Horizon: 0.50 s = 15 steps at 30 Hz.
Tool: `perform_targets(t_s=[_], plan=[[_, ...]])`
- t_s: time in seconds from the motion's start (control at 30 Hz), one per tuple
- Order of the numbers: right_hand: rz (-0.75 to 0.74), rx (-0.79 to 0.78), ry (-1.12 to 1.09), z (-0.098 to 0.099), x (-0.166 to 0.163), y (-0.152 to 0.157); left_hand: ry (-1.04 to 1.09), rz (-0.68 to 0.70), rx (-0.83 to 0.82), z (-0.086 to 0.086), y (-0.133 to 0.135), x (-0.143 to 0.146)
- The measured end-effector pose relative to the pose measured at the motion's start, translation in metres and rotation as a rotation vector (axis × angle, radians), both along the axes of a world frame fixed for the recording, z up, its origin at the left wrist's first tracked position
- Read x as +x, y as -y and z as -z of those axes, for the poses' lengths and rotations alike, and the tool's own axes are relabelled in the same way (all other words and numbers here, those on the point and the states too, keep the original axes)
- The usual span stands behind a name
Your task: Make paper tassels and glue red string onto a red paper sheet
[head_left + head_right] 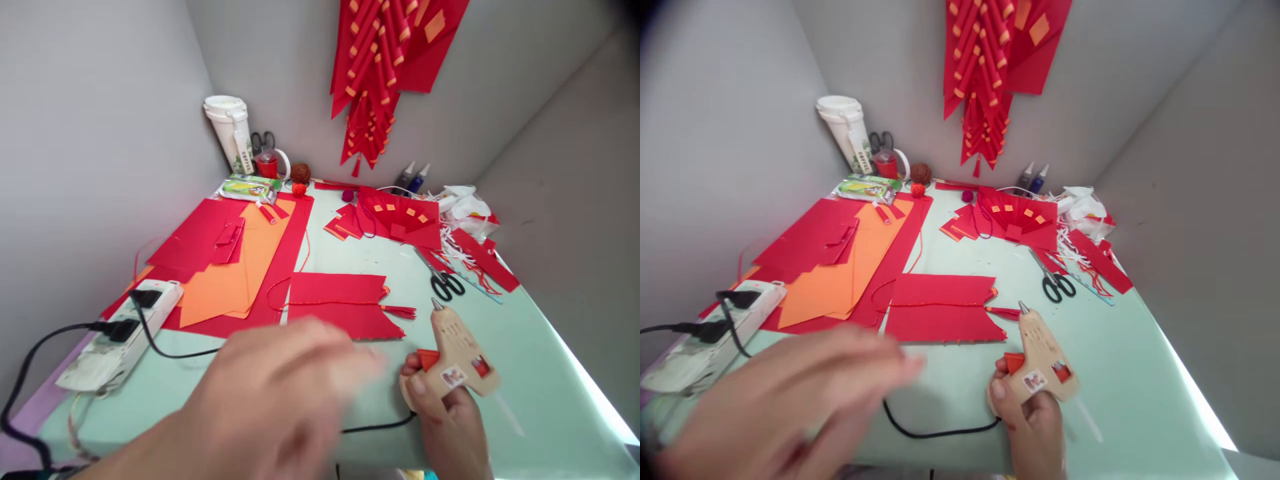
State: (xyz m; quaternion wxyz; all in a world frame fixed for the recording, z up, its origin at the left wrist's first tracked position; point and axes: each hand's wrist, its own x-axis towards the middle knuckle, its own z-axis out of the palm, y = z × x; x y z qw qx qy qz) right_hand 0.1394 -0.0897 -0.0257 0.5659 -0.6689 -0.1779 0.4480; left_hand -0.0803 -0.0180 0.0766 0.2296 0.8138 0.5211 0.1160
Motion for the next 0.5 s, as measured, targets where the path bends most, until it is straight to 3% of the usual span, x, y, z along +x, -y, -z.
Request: perform_targets(t_s=[0.1,0.2,0.3,0.5], plan=[[-0.038,0.003,0.093,-0.011,0.007,-0.012,0.038,-0.025,0.208,0.003,-0.041,-0.012],[-0.120,-0.015,0.213,-0.024,0.013,-0.025,-0.029,-0.166,0.150,0.023,-0.067,-0.023],[-0.139,0.001,0.239,-0.033,0.019,-0.037,-0.033,-0.173,0.038,0.041,-0.078,-0.031],[-0.147,-0.007,0.246,-0.036,0.023,-0.052,0.035,-0.191,-0.050,0.051,-0.081,-0.040]])
